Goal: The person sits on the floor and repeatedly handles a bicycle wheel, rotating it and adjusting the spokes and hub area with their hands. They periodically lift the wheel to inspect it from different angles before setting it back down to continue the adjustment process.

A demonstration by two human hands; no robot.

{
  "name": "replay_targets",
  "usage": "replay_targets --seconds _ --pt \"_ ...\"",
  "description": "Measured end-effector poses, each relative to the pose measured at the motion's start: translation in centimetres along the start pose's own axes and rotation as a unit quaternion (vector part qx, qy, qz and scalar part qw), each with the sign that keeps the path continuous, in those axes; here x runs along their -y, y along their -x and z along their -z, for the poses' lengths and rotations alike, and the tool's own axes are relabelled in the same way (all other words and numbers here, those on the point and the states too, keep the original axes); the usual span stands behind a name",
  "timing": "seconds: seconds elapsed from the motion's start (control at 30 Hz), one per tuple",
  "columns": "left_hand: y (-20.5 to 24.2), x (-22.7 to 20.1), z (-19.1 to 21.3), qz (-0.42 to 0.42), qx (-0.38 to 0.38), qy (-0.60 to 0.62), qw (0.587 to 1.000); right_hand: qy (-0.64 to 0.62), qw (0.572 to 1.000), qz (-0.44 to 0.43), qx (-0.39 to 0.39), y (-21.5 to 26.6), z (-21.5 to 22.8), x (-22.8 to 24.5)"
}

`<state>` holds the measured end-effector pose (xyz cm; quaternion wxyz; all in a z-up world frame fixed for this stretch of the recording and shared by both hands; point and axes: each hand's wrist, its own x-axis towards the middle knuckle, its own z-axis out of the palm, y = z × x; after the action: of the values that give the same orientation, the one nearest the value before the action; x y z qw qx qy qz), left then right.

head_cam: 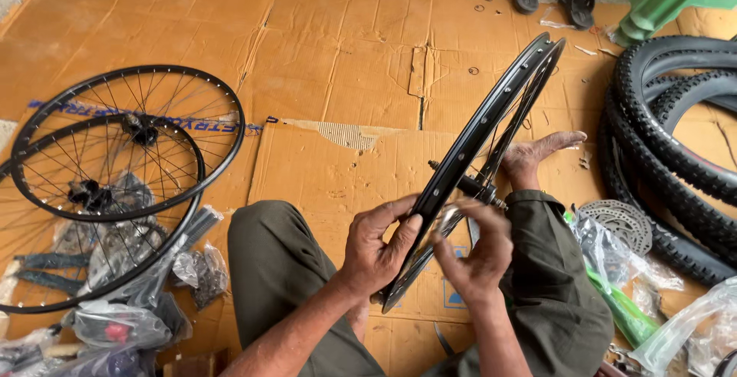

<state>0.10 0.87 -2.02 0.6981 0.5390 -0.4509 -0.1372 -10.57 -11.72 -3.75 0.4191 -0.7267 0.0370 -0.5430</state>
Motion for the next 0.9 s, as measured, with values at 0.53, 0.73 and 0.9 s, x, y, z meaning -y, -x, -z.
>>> replay_targets --seconds 0.53,0.73,0.9 --pt "0.8 0.0 -0.5 -0.101 0.03 -0.15 0.983 -0.081 0.934 -0.298 0.177 2.2 1.9 -2.7" --pt "0.1 -0.3 -0.1 -0.098 0.027 -0.13 0.986 -0.282 0.912 -0.271 0.123 2.3 3.1 -2.6" --pt "0.1 -0.3 -0.6 -0.101 0.025 -0.141 0.985 -0.095 0.939 -0.319 0.08 4.1 1.4 -4.6"
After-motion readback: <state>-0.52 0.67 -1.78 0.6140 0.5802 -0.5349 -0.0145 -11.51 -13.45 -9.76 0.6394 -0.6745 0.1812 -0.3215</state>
